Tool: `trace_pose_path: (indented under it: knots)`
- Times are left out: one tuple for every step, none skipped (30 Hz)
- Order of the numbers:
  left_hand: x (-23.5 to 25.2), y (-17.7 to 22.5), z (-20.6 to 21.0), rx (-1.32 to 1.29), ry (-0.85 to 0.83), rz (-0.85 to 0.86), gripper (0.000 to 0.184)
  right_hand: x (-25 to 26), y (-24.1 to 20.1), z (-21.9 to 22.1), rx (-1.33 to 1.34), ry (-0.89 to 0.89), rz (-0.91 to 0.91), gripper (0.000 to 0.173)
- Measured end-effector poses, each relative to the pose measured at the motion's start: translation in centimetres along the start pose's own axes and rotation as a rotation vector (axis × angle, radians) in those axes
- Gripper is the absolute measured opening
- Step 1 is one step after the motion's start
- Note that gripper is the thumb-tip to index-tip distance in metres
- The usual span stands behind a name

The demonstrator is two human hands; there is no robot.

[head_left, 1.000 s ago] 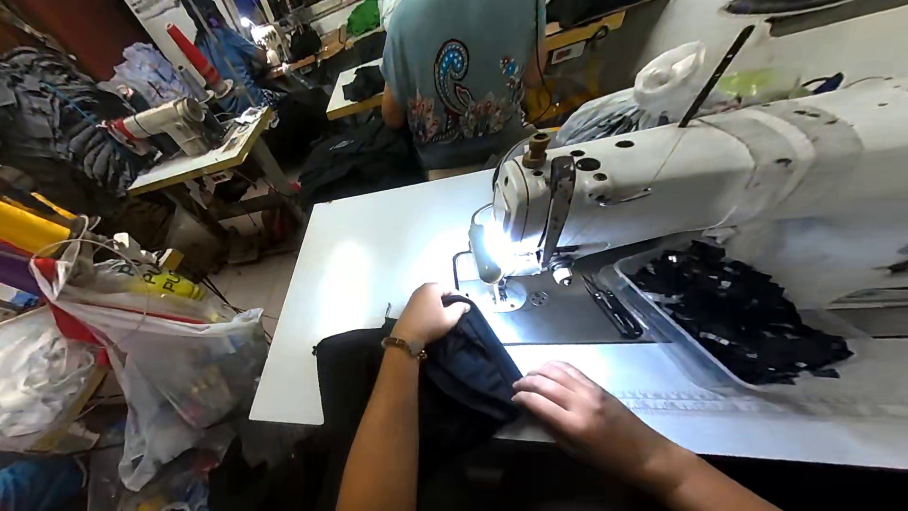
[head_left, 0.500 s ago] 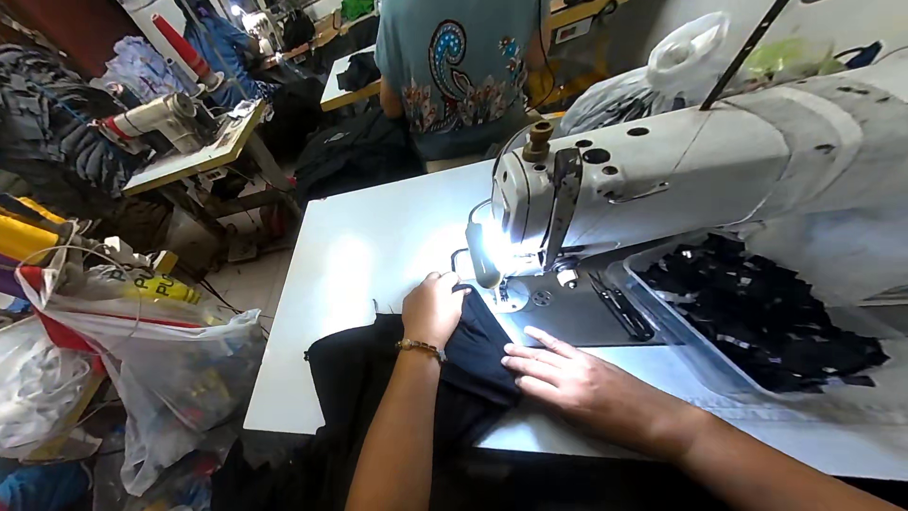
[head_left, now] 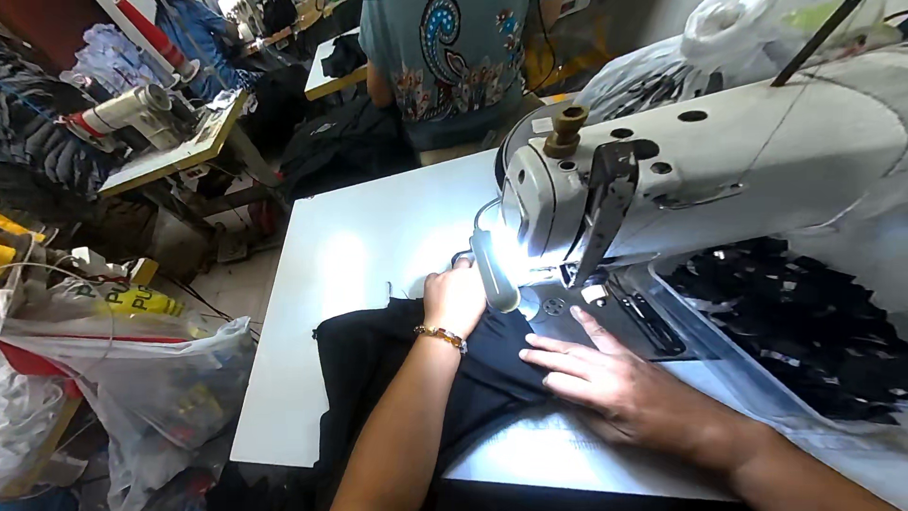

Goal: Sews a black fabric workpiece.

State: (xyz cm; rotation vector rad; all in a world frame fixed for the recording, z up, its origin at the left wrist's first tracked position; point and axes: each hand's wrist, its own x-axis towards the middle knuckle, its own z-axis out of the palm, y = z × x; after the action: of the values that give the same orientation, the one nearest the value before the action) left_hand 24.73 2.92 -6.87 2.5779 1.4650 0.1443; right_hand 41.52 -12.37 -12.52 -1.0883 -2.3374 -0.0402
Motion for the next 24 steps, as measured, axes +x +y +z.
trace_pose_path:
  knots:
    - [0.3, 0.1, 0.3, 0.022, 0.009, -0.011, 0.033, 0.1, 0.1, -0.1, 0.008, 0.009, 0.011, 0.028]
    - [0.5, 0.3, 0.5, 0.047, 0.011, -0.027, 0.033, 0.1, 0.1, -0.2, 0.014, 0.016, 0.021, 0.027]
    - [0.6, 0.5, 0.6, 0.072, -0.012, -0.051, 0.034, 0.1, 0.1, -0.3, 0.024, 0.022, 0.03, 0.027]
    - [0.8, 0.8, 0.6, 0.091, -0.034, -0.075, 0.035, 0.2, 0.2, -0.4, 0.033, 0.028, 0.041, 0.027]
    - [0.9, 1.0, 0.5, 0.089, -0.045, -0.095, 0.036, 0.2, 0.2, -0.4, 0.037, 0.03, 0.053, 0.028]
    - [0.8, 1.1, 0.3, 0.06, -0.042, -0.111, 0.034, 0.2, 0.2, -0.5, 0.041, 0.03, 0.066, 0.028]
    - [0.7, 1.0, 0.0, 0.01, -0.029, -0.115, 0.031, 0.2, 0.2, -0.5, 0.043, 0.034, 0.073, 0.028]
    - [0.6, 0.8, -0.5, -0.059, -0.019, -0.11, 0.029, 0.2, 0.2, -0.4, 0.044, 0.039, 0.075, 0.029]
    - [0.4, 0.3, -1.2, -0.151, -0.039, -0.1, 0.028, 0.2, 0.2, -0.4, 0.047, 0.045, 0.078, 0.029]
    - [0.3, -0.3, -1.6, -0.276, -0.043, -0.072, 0.028, 0.1, 0.2, -0.3, 0.053, 0.048, 0.083, 0.029]
    - [0.2, -1.1, -2.0, -0.415, -0.037, -0.026, 0.027, 0.1, 0.2, -0.1, 0.056, 0.053, 0.091, 0.029]
    - [0.1, -1.9, -2.3, -0.552, -0.049, 0.035, 0.029, 0.1, 0.1, 0.1, 0.06, 0.058, 0.096, 0.029]
    - [0.0, -2.6, -2.5, -0.666, -0.077, 0.112, 0.032, 0.0, 0.1, 0.3, 0.066, 0.06, 0.098, 0.028]
    - [0.0, -3.2, -2.7, -0.739, -0.114, 0.186, 0.033, 0.0, 0.1, 0.4, 0.074, 0.061, 0.097, 0.028]
    - [-0.2, -3.6, -3.1, -0.778, -0.155, 0.246, 0.035, 0.0, 0.1, 0.5, 0.081, 0.062, 0.095, 0.028]
    - [-0.4, -4.0, -3.4, -0.807, -0.183, 0.308, 0.04, 0.1, 0.1, 0.5, 0.089, 0.062, 0.096, 0.028]
    - [-0.4, -4.5, -3.3, -0.828, -0.19, 0.381, 0.05, 0.1, 0.2, 0.5, 0.099, 0.064, 0.098, 0.028]
    - [-0.5, -4.8, -3.1, -0.832, -0.178, 0.454, 0.063, 0.0, 0.1, 0.5, 0.108, 0.064, 0.101, 0.028]
    - [-0.5, -5.0, -3.1, -0.824, -0.174, 0.485, 0.07, 0.1, 0.1, 0.5, 0.113, 0.065, 0.104, 0.028]
    - [-0.5, -5.2, -3.1, -0.813, -0.183, 0.489, 0.073, 0.1, 0.1, 0.5, 0.116, 0.066, 0.105, 0.027]
    - [-0.4, -5.3, -3.2, -0.803, -0.201, 0.477, 0.073, 0.2, 0.0, 0.5, 0.121, 0.066, 0.103, 0.027]
    - [-0.2, -5.4, -3.1, -0.8, -0.214, 0.457, 0.07, 0.2, 0.0, 0.5, 0.128, 0.068, 0.102, 0.027]
    - [0.0, -5.6, -3.0, -0.813, -0.236, 0.437, 0.067, 0.2, 0.0, 0.5, 0.133, 0.071, 0.099, 0.027]
    - [0.2, -5.9, -2.8, -0.848, -0.254, 0.427, 0.064, 0.2, 0.0, 0.6, 0.135, 0.073, 0.099, 0.026]
